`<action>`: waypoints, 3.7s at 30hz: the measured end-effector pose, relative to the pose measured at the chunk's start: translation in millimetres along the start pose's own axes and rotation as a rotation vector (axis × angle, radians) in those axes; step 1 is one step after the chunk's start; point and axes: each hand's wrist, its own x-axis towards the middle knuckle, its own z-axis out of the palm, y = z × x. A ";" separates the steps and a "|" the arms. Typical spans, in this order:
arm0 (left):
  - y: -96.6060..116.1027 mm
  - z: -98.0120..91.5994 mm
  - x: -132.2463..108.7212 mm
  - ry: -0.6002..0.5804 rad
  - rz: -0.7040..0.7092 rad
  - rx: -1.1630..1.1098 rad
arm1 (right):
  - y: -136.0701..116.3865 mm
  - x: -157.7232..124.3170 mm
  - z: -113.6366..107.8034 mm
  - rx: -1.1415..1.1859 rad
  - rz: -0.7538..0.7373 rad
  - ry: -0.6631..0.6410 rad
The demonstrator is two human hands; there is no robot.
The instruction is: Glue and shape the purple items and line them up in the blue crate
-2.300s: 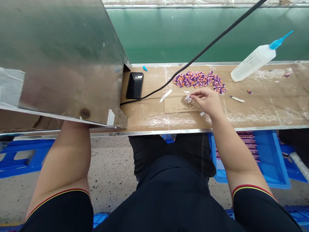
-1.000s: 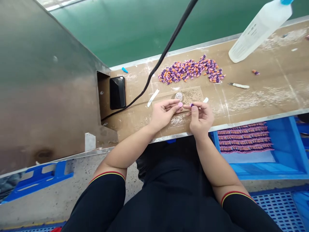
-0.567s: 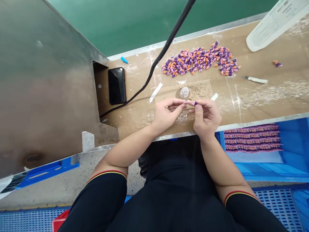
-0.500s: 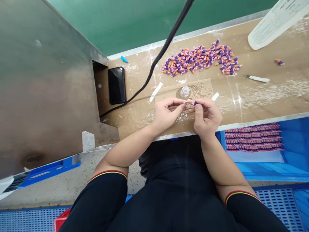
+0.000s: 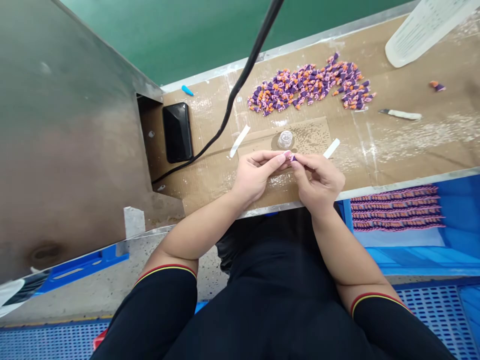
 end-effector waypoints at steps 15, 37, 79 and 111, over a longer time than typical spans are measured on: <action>0.9 -4.4 -5.2 -0.090 0.263 0.268 | 4.4 -1.9 -1.9 -0.061 0.058 -0.036; -18.0 -7.1 -5.8 -0.097 0.293 0.298 | 7.6 -4.7 -0.9 -0.044 -0.017 0.057; -10.4 -16.6 21.2 -0.038 0.782 0.633 | 102.2 -133.0 -253.3 -0.705 1.305 -1.003; -11.2 -18.5 29.6 -0.069 0.929 0.749 | 99.0 -129.9 -237.8 -0.771 1.288 -1.147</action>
